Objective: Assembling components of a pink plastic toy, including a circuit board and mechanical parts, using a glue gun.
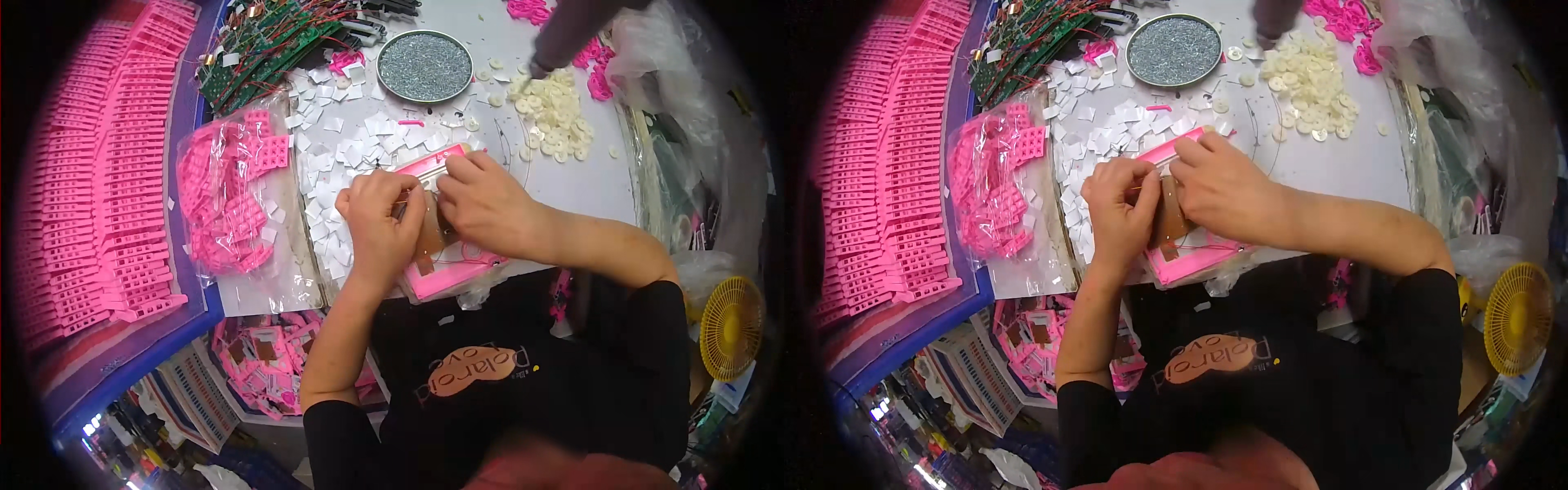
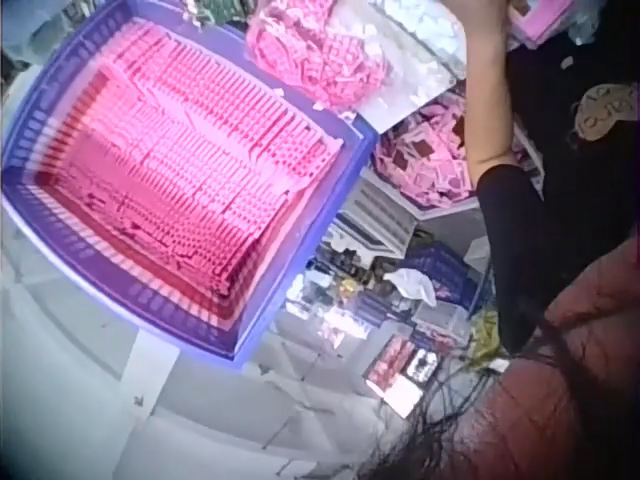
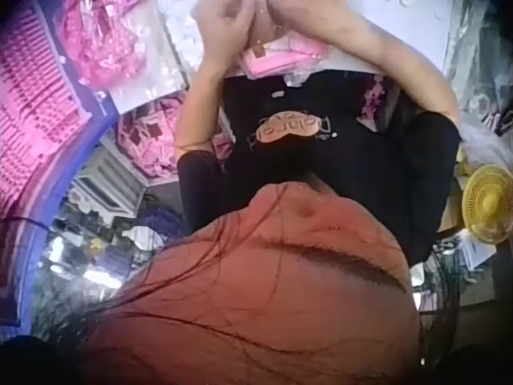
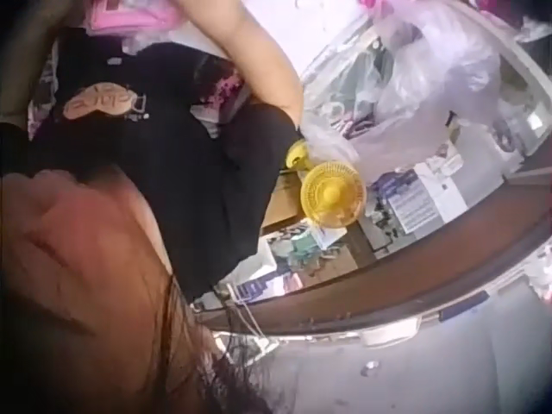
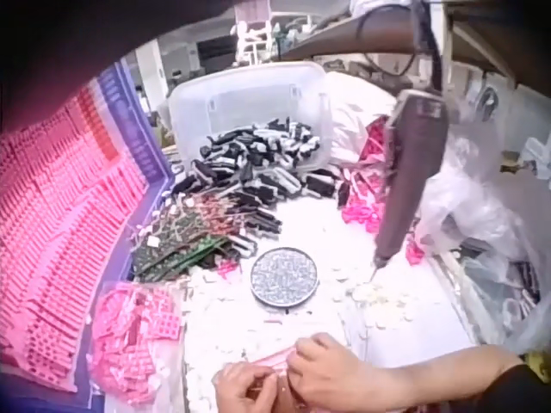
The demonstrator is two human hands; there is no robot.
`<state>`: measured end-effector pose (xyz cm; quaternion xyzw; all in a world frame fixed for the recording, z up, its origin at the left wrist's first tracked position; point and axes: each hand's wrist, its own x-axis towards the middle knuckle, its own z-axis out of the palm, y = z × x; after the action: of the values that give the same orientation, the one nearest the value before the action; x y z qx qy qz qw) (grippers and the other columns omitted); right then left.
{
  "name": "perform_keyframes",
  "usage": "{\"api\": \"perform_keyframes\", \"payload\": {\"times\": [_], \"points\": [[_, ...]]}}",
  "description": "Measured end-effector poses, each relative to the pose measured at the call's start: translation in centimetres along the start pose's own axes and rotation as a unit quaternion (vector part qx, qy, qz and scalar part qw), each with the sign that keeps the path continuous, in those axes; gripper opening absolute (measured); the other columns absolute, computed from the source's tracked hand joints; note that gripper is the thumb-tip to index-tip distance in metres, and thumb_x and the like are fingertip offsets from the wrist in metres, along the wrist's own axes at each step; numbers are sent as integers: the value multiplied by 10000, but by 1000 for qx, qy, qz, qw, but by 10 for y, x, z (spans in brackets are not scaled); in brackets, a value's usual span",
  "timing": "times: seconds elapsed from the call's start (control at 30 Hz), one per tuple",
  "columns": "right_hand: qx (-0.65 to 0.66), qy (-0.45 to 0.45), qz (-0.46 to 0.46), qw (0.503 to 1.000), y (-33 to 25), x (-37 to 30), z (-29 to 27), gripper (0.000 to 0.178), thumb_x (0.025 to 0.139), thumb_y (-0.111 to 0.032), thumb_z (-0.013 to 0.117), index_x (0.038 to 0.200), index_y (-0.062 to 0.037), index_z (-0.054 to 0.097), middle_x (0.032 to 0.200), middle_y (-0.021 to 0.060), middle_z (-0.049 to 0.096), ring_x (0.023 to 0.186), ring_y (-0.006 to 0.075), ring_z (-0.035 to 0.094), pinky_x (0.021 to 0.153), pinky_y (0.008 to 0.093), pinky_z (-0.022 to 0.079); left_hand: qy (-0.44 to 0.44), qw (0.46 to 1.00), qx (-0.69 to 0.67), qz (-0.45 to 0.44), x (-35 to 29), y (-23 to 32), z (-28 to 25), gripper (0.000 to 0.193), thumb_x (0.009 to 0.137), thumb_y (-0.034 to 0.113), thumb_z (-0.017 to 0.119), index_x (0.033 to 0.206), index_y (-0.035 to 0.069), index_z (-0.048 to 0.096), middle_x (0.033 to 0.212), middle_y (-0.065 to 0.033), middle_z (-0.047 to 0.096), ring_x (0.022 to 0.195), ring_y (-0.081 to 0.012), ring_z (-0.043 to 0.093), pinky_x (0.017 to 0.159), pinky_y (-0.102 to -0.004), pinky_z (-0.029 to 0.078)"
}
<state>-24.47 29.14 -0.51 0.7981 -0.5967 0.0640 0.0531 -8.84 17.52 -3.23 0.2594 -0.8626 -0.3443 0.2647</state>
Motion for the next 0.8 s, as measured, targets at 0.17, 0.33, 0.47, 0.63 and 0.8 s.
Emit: {"api": "perform_keyframes", "payload": {"times": [0.17,0.33,0.47,0.63,0.8], "points": [[84,68,1,994,-5,-21,7,154,701,-147,673,831,-67,693,838,35,555,881,239,539,743,370,452,-69,989,105,75,12,10,-9,74,775,174,727,786,108,696,928,-64,613,939,-231,554,891,-439,295],[178,151,69,970,-8,-29,14,234,662,-116,768,879,-94,682,814,33,539,786,247,528,653,377,443,-202,943,218,152,34,19,-8,82,735,173,711,800,124,708,993,-65,566,969,-258,553,877,-473,332],[174,157,94,968,-10,-29,16,215,673,-96,767,860,-85,662,826,46,541,779,261,522,655,385,448,-335,871,316,169,52,42,-1,298,669,309,850,897,135,772,1027,-62,595,1075,-241,572,915,-447,385],[181,168,121,961,-12,-31,16,216,682,-76,755,857,-77,629,836,67,557,773,280,518,681,379,467,-385,834,346,188,54,43,16,130,785,204,687,867,112,729,1067,-126,607,956,-295,634,812,-435,471],[156,111,152,970,-11,-26,10,212,717,-85,725,899,-66,617,858,80,596,825,292,555,739,379,497,-322,903,270,85,55,30,6,104,812,151,689,871,69,714,952,-142,645,849,-340,680,721,-468,532]]}}
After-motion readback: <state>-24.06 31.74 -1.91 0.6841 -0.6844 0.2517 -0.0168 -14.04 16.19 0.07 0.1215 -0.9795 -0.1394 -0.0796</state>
